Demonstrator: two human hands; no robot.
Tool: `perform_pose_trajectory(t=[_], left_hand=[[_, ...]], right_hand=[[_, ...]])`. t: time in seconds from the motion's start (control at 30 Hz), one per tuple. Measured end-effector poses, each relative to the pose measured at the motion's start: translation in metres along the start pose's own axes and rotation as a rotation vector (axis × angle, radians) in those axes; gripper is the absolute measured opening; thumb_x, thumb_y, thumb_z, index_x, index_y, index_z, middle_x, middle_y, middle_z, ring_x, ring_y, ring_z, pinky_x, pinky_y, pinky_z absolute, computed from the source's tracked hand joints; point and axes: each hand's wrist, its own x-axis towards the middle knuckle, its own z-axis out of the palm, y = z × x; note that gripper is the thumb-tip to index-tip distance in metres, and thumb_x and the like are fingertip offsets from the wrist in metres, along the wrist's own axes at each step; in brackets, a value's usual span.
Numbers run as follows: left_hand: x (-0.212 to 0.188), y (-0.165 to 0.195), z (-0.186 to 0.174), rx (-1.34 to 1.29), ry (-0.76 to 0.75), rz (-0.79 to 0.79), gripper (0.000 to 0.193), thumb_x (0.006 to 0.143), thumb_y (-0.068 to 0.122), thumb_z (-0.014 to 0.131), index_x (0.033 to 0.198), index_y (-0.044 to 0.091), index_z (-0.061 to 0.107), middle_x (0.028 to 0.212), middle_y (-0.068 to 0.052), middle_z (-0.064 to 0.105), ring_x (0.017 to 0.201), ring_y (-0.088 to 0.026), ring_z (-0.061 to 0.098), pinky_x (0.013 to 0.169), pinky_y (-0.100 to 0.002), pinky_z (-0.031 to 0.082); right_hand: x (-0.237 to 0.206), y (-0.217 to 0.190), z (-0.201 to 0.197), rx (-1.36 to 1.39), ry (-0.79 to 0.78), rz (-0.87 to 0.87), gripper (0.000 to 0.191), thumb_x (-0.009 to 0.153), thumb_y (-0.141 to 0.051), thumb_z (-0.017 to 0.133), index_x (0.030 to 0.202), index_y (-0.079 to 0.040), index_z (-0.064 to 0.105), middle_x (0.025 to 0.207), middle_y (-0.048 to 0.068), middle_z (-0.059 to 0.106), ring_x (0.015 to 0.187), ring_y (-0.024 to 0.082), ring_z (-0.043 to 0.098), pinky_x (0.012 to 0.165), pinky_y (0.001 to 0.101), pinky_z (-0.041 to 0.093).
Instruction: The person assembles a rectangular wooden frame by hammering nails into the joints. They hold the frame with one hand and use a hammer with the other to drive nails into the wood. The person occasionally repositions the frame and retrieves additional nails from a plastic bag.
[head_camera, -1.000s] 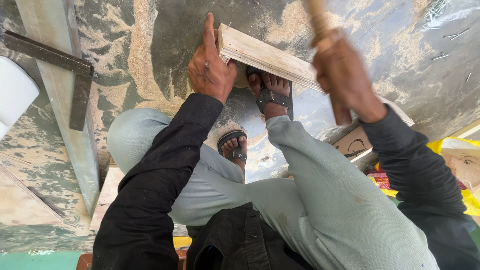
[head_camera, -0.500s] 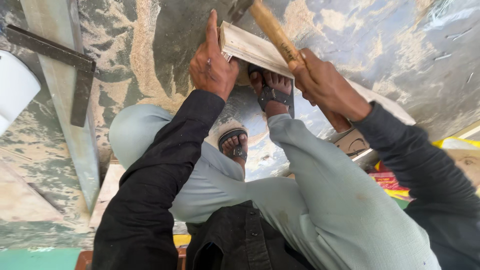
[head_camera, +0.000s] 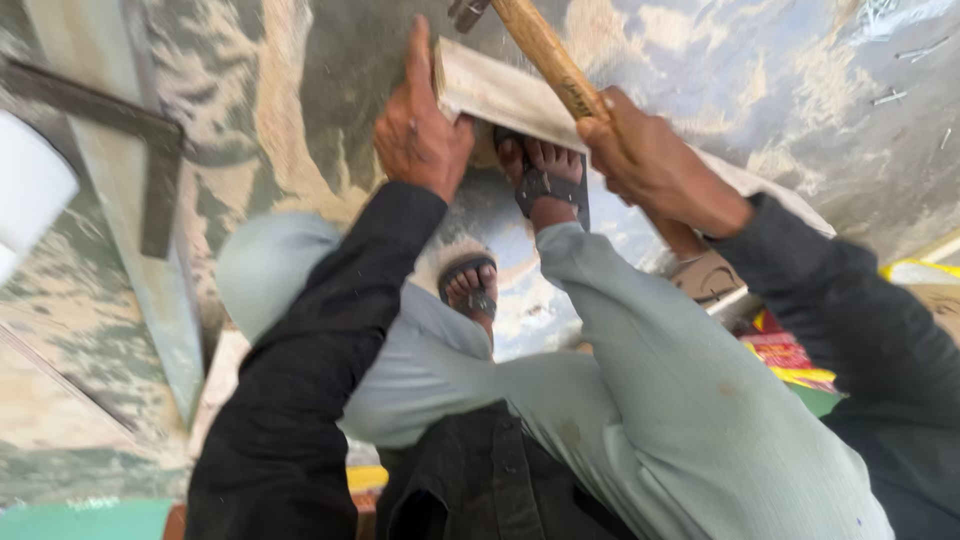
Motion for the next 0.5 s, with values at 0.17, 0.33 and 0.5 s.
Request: perform_pose_trajectory(t=[0.17,0.33,0.5], left_hand=[[0.002,0.003,-0.003,-0.009,-0.024,0.024,0.107,0.074,0.010,0.086,0.161,0.016,0.023,0.126,-0.019,0.072,0.108,-0.039,0.073,0.093,-0.047,0.059],[0.003,-0.001,0.000,-0.005,-0.034,0.017,0.105,0.079,0.011,0.087,0.162,0.016,0.022,0.130,-0.019,0.071,0.112,-0.038,0.073,0.096,-0.046,0.059],[0.000,-0.003,0.003,-0.021,0.000,0.047,0.104,0.079,0.010,0.086,0.161,0.015,0.022,0.131,-0.019,0.071,0.113,-0.037,0.073,0.097,-0.045,0.059]], right_hand=[[0.001,-0.016,0.001,-0.076,0.012,-0.010,0.033,0.110,-0.035,0.029,0.115,-0.005,0.042,0.070,0.005,0.056,0.049,0.017,0.056,0.040,0.0312,0.053],[0.003,-0.002,-0.013,-0.046,0.064,-0.134,0.034,0.112,-0.037,0.035,0.110,-0.006,0.048,0.078,0.004,0.057,0.056,0.016,0.056,0.045,0.0301,0.052],[0.002,0.028,-0.030,0.431,0.277,-0.403,0.041,0.126,-0.038,0.032,0.110,-0.004,0.047,0.083,0.004,0.052,0.065,0.015,0.051,0.060,0.0281,0.050]])
